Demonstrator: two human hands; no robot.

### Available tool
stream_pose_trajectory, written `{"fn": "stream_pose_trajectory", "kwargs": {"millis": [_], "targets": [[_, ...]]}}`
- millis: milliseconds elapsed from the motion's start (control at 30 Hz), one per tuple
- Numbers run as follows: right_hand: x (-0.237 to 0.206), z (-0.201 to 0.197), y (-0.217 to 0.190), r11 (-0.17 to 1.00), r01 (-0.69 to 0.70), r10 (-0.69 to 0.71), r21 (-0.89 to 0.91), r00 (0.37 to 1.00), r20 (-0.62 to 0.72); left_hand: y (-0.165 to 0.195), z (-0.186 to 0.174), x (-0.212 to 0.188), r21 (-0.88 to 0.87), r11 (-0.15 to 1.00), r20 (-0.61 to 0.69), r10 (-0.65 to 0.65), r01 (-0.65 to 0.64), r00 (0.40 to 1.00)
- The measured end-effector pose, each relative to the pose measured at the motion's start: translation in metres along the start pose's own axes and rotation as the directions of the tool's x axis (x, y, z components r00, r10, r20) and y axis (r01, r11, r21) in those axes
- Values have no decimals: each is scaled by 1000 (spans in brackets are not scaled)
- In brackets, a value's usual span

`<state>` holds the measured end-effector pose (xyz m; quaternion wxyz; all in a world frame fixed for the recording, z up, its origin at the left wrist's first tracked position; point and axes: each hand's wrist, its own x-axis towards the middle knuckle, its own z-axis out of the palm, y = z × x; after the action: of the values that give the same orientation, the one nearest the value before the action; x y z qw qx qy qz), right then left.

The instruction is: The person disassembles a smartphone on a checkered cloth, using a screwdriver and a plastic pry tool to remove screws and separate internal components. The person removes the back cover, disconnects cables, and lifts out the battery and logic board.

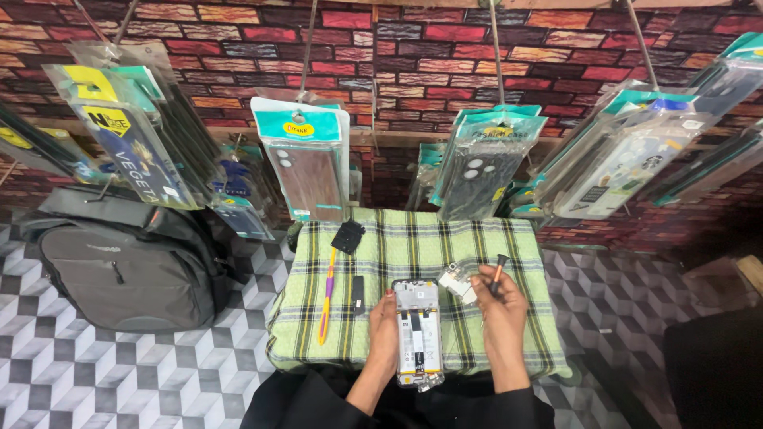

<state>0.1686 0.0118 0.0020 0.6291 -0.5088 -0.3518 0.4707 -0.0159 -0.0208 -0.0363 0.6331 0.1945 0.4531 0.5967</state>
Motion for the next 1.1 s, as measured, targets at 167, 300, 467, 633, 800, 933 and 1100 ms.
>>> {"fn": "stream_pose_trajectory", "kwargs": {"millis": [167, 300, 467, 633, 800, 933, 1100], "targets": [[8, -15, 2, 1000, 5, -6, -16, 1000, -25, 2, -4, 0, 60, 998, -43, 20, -17, 999], [7, -22, -3, 987, -41, 34, -156, 998, -45, 6, -9, -1, 21, 1000, -59, -8, 9, 998], [6, -28, -9, 984, -115, 110, -137, 993, -44, 7, -10, 2, -48, 998, -108, 38, -43, 993], [9, -36, 0, 982, -90, 83, -165, 995, -48, 6, -8, 8, -88, 986, -143, 130, -144, 981], [13, -41, 5, 961, 50, -53, -272, 999, -4, 6, -4, 13, -32, 992, -194, 113, -122, 974], [11, -47, 2, 905, 115, -117, -411, 993, 20, 7, -5, 15, -13, 997, -116, 72, -74, 991], [5, -50, -4, 700, 15, -40, -714, 999, -17, 7, -4, 16, -20, 998, -61, 55, -56, 997]]}}
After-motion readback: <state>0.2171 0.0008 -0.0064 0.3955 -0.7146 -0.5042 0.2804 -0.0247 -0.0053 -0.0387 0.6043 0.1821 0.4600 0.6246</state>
